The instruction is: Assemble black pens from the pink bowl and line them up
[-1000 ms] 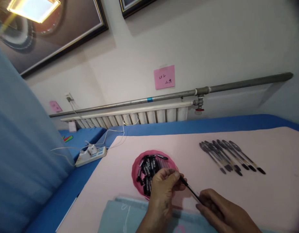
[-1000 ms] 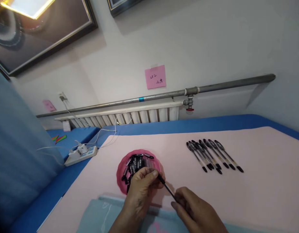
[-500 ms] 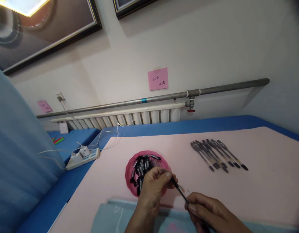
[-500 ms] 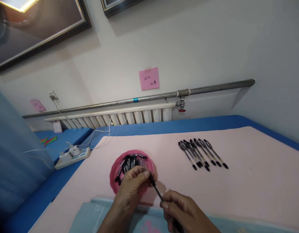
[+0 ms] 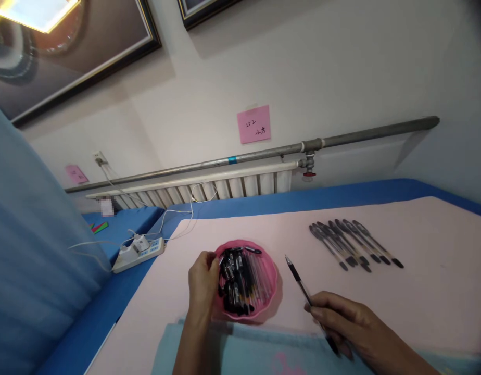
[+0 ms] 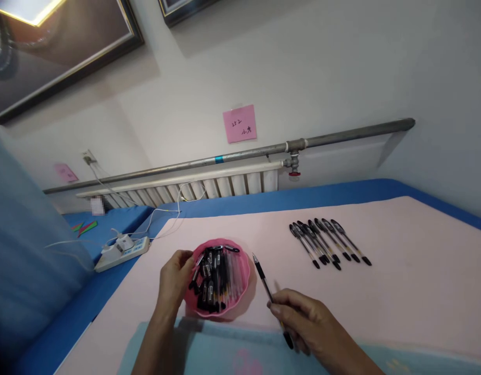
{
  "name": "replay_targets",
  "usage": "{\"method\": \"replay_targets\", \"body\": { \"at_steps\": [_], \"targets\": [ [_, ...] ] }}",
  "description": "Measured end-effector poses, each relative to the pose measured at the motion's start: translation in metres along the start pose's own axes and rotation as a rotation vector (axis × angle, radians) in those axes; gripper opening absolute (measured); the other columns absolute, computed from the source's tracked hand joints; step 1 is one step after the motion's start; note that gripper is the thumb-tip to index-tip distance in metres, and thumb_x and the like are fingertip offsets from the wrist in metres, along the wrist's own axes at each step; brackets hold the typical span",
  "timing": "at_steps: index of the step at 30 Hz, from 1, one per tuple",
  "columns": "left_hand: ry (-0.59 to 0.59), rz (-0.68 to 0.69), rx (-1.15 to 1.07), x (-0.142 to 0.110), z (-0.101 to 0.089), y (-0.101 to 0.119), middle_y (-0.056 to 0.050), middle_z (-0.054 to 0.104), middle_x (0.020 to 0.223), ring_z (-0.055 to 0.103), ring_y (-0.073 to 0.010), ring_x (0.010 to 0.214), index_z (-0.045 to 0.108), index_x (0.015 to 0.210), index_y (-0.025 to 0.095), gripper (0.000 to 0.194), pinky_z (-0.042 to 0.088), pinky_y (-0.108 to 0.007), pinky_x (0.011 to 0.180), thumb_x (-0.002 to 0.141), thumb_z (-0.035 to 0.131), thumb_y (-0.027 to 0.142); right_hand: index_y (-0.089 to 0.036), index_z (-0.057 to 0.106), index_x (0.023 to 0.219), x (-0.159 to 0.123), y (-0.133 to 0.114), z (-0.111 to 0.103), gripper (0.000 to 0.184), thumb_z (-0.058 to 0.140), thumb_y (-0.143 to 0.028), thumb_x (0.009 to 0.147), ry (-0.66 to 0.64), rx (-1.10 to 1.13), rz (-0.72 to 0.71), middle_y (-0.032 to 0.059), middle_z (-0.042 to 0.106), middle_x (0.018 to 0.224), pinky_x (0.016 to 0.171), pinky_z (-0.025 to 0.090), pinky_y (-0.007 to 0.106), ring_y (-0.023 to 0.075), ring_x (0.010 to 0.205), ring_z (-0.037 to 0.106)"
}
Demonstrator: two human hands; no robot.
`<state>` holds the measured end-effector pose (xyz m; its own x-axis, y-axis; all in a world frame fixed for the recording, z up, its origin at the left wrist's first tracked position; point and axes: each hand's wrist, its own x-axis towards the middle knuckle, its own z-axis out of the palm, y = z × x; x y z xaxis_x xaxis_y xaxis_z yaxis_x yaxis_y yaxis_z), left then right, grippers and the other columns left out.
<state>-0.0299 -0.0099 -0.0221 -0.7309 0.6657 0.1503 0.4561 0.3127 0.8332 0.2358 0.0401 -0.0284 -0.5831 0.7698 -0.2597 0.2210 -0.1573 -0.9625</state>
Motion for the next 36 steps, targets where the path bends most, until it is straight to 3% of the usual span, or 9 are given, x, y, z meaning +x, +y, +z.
{"method": "replay_targets", "body": {
  "at_steps": [3, 9, 17, 19, 21, 23, 26, 31, 36],
  "targets": [
    [-0.023, 0.009, 0.102, -0.007, 0.011, 0.004, -0.006, 0.064, 0.069, 0.058, -0.0228, 0.074, 0.059, 0.067, 0.021, 0.002, 0.036, -0.031, 0.071, 0.066, 0.058, 0.019, -0.020, 0.059, 0.074, -0.001, -0.002, 0.001, 0.023, 0.054, -0.042, 0.073, -0.006, -0.016, 0.013, -0.0080, 0.039, 0.048, 0.042, 0.027, 0.021, 0.0079, 0.040, 0.035],
    [-0.083, -0.031, 0.111, -0.013, 0.027, 0.009, -0.007, 0.062, 0.065, 0.058, -0.0269, 0.074, 0.056, 0.067, 0.022, 0.011, 0.034, -0.034, 0.074, 0.064, 0.059, 0.012, -0.021, 0.055, 0.071, -0.002, -0.003, 0.001, 0.022, 0.053, -0.042, 0.074, -0.023, -0.013, 0.001, -0.0079, 0.039, 0.048, 0.042, 0.027, 0.021, 0.0080, 0.040, 0.036],
    [-0.069, -0.081, 0.078, -0.003, 0.021, 0.004, -0.008, 0.067, 0.073, 0.061, -0.0258, 0.078, 0.059, 0.082, 0.021, 0.023, 0.038, -0.032, 0.073, 0.062, 0.060, 0.012, -0.020, 0.056, 0.070, -0.002, -0.005, 0.002, 0.020, 0.054, -0.039, 0.073, -0.010, 0.015, -0.002, -0.0086, 0.039, 0.048, 0.040, 0.027, 0.020, 0.0074, 0.040, 0.036],
    [-0.095, -0.090, -0.045, -0.006, 0.018, 0.008, -0.007, 0.067, 0.077, 0.062, -0.0231, 0.074, 0.059, 0.093, 0.020, 0.027, 0.040, -0.031, 0.068, 0.065, 0.060, 0.017, -0.020, 0.055, 0.070, -0.003, -0.007, 0.002, 0.018, 0.054, -0.038, 0.073, -0.015, 0.018, -0.012, -0.0087, 0.039, 0.048, 0.041, 0.028, 0.020, 0.0072, 0.041, 0.036],
    [-0.199, -0.148, -0.323, -0.012, 0.018, 0.016, -0.006, 0.066, 0.080, 0.063, -0.0198, 0.070, 0.057, 0.095, 0.018, 0.028, 0.043, -0.028, 0.062, 0.068, 0.060, 0.022, -0.020, 0.054, 0.069, -0.004, -0.008, 0.003, 0.017, 0.055, -0.036, 0.072, -0.034, 0.018, -0.023, -0.0084, 0.040, 0.050, 0.041, 0.029, 0.019, 0.0072, 0.042, 0.038],
    [-0.348, -0.269, -0.644, -0.020, 0.020, 0.025, -0.006, 0.067, 0.081, 0.064, -0.0185, 0.071, 0.057, 0.088, 0.017, 0.023, 0.046, -0.027, 0.060, 0.067, 0.063, 0.024, -0.020, 0.053, 0.067, -0.005, -0.006, 0.004, 0.015, 0.054, -0.035, 0.071, -0.080, 0.016, -0.034, -0.0078, 0.042, 0.052, 0.042, 0.031, 0.019, 0.0071, 0.043, 0.039],
    [-0.495, -0.433, -0.932, -0.033, 0.027, 0.037, -0.006, 0.068, 0.078, 0.067, -0.0195, 0.073, 0.053, 0.079, 0.016, 0.025, 0.050, -0.029, 0.064, 0.061, 0.070, 0.020, -0.020, 0.053, 0.068, -0.004, 0.000, 0.008, 0.013, 0.053, -0.033, 0.071, -0.167, -0.020, -0.037, -0.0072, 0.045, 0.053, 0.041, 0.032, 0.018, 0.0061, 0.041, 0.040],
    [-0.630, -0.515, -1.078, -0.046, 0.036, 0.046, -0.007, 0.070, 0.074, 0.067, -0.0176, 0.068, 0.053, 0.079, 0.016, 0.024, 0.051, -0.028, 0.063, 0.063, 0.071, 0.018, -0.021, 0.052, 0.069, -0.002, 0.009, 0.012, 0.013, 0.052, -0.033, 0.071, -0.197, -0.090, -0.018, -0.0085, 0.044, 0.048, 0.037, 0.029, 0.018, 0.0054, 0.034, 0.037],
    [-0.613, -0.535, -1.101, -0.046, 0.035, 0.046, -0.007, 0.070, 0.074, 0.067, -0.0178, 0.068, 0.054, 0.080, 0.016, 0.024, 0.052, -0.029, 0.063, 0.063, 0.071, 0.018, -0.020, 0.054, 0.068, -0.004, 0.007, 0.012, 0.011, 0.051, -0.030, 0.073, -0.167, -0.111, -0.039, -0.0086, 0.042, 0.047, 0.038, 0.029, 0.017, 0.0052, 0.035, 0.036]
  ]
}}
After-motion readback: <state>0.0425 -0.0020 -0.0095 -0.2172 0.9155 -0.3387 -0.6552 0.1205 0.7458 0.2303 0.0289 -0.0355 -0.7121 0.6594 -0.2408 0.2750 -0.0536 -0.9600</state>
